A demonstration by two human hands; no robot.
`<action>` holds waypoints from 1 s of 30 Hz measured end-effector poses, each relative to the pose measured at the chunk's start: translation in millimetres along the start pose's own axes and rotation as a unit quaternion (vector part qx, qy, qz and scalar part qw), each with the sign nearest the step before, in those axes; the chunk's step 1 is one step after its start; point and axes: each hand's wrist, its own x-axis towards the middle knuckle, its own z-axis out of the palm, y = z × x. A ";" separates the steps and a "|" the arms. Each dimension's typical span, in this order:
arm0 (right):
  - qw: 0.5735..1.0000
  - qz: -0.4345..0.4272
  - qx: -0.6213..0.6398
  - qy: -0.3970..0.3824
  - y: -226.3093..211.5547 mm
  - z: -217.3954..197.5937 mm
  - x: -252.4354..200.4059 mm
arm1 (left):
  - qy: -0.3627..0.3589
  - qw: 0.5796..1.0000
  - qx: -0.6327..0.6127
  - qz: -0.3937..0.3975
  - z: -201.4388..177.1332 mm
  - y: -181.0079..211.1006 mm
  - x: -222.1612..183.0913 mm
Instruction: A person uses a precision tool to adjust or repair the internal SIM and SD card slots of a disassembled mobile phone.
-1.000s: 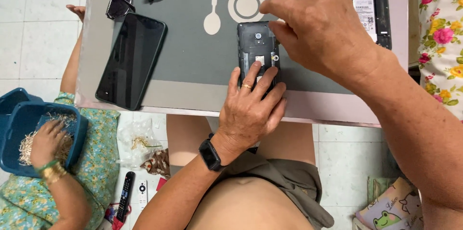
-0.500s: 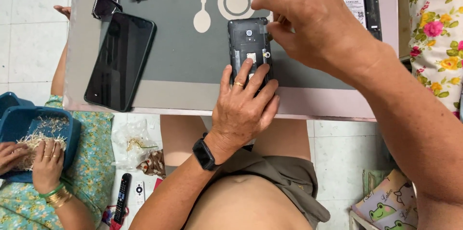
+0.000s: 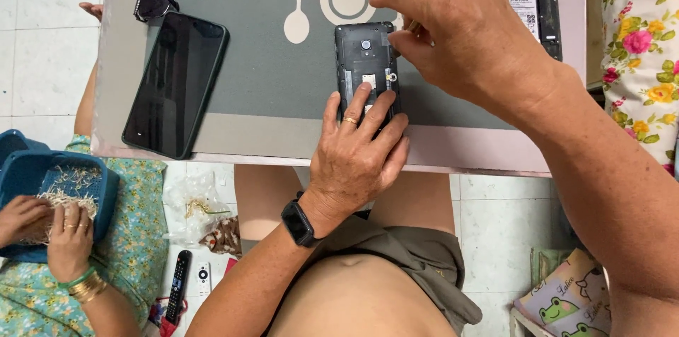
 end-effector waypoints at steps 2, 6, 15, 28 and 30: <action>1.000 -0.011 0.016 -0.003 0.2 -0.4 -0.5 | 0.001 1.000 -0.003 -0.002 1.4 0.0 -0.6; 0.998 -0.018 0.050 -0.035 -8.7 -8.1 4.1 | 0.007 1.000 -0.003 0.002 2.1 -0.2 -1.3; 0.995 -0.002 -0.096 -0.007 14.2 8.5 -6.2 | 0.016 1.000 -0.012 0.000 3.2 0.4 -1.9; 0.990 -0.023 -0.124 -0.060 5.5 -5.7 -2.2 | 0.036 0.999 -0.004 0.012 6.8 -1.6 -5.4; 0.987 -0.002 -0.153 -0.059 7.9 -2.1 -5.4 | 0.042 0.999 -0.001 0.015 8.0 -1.4 -5.6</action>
